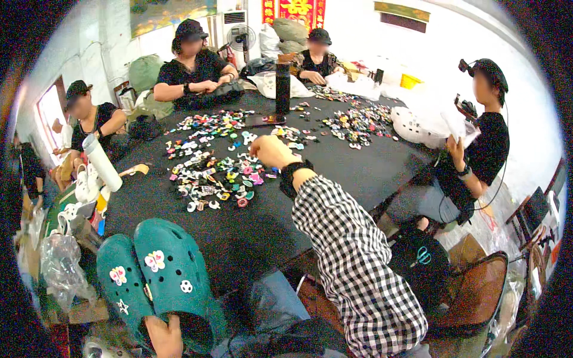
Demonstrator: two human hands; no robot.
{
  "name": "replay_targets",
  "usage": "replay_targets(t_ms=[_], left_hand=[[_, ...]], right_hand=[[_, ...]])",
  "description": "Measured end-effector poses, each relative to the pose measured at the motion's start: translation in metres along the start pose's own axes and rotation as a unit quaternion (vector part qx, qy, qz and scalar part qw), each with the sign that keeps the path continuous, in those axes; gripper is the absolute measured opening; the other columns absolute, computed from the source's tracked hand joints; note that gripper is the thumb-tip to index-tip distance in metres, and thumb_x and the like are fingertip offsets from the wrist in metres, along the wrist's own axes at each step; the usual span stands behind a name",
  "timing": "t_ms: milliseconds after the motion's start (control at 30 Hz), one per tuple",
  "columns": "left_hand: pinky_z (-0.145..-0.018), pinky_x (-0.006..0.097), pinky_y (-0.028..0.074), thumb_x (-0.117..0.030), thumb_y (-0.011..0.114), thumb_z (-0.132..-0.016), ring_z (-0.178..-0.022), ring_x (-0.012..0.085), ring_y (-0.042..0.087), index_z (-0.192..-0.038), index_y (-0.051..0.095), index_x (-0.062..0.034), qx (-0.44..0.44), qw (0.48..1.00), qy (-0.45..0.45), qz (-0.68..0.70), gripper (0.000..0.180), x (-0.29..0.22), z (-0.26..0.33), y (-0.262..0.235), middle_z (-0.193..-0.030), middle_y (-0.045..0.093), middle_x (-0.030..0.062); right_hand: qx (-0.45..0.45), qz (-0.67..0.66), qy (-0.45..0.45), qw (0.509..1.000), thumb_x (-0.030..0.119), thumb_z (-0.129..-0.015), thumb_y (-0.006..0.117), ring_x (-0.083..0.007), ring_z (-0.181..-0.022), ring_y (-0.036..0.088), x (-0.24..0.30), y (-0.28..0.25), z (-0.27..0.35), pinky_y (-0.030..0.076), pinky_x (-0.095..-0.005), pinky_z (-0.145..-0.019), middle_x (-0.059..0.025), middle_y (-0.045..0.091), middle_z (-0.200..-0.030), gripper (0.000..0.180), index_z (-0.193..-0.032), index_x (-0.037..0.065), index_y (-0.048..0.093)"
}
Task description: Decorating shoes by inserting colorful pins into the holes of clog-style footwear.
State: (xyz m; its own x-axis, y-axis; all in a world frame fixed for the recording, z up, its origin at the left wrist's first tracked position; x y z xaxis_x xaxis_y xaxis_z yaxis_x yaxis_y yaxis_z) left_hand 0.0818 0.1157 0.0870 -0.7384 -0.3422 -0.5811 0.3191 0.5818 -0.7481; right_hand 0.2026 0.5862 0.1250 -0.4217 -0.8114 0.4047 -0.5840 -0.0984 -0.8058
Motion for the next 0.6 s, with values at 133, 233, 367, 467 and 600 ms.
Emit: replay_targets(t_ms=[133,233,367,467,600], left_hand=[[-0.059,0.053,0.032,-0.025,0.065,-0.084,-0.059,0.0479,0.044,-0.058,0.042,0.0098,0.024,0.999,-0.033,-0.009,0.049,0.008,0.005,0.002,-0.059,0.042,0.0314],[-0.059,0.053,0.033,-0.025,0.066,-0.084,-0.06,0.0486,0.044,-0.058,0.041,0.0089,0.036,0.999,-0.041,0.001,0.05,0.014,0.009,0.006,-0.059,0.042,0.031],[-0.063,0.053,0.035,-0.026,0.066,-0.086,-0.068,0.0484,0.046,-0.063,0.044,0.0077,0.036,0.999,-0.029,-0.008,0.046,0.013,0.012,0.008,-0.065,0.045,0.0308],[-0.08,0.053,0.036,-0.022,0.065,-0.083,-0.089,0.0491,0.047,-0.091,0.046,0.0107,0.071,0.996,-0.045,-0.024,0.038,0.035,0.009,0.019,-0.091,0.048,0.0324],[-0.068,0.054,0.036,-0.027,0.065,-0.087,-0.074,0.0485,0.048,-0.068,0.048,0.0067,0.047,0.999,-0.018,-0.015,0.042,0.019,0.015,0.012,-0.071,0.048,0.0302]], right_hand=[[0.027,0.045,0.054,0.997,0.005,-0.074,0.053,-0.0345,-0.084,0.067,0.007,0.025,0.009,0.053,-0.0435,-0.078,-0.0155,0.071,-0.085,0.025,-0.084,0.012,0.074],[0.002,0.053,0.044,0.998,0.005,-0.074,0.056,-0.0355,-0.084,0.066,-0.003,0.03,0.014,0.053,-0.0438,-0.076,-0.0146,0.07,-0.083,0.019,-0.079,0.011,0.073],[-0.014,0.043,0.044,0.998,0.003,-0.079,0.054,-0.0292,-0.084,0.068,-0.012,0.015,0.026,0.052,-0.0371,-0.077,-0.0125,0.071,-0.085,0.018,-0.086,0.005,0.071],[0.033,0.037,0.03,0.998,0.004,-0.079,0.056,-0.0273,-0.085,0.068,-0.01,0.008,0.03,0.053,-0.0358,-0.077,-0.0109,0.071,-0.087,0.019,-0.09,0.005,0.071],[0.155,0.034,0.046,0.986,0.006,-0.079,0.06,-0.0236,-0.087,0.066,0.002,0.019,0.037,0.053,-0.0354,-0.076,-0.0102,0.071,-0.089,0.019,-0.094,0.005,0.071]])
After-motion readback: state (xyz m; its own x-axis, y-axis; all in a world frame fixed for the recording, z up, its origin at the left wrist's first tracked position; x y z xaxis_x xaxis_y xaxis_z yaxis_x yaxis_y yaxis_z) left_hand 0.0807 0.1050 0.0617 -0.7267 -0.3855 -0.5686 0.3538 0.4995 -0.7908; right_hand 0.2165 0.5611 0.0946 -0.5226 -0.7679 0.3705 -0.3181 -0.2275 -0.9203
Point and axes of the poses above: each hand's wrist, its own z-axis away from the middle knuckle, its own y-axis out of the palm, x = y × z, the point moved 7 cm from there along -z, towards the middle knuckle
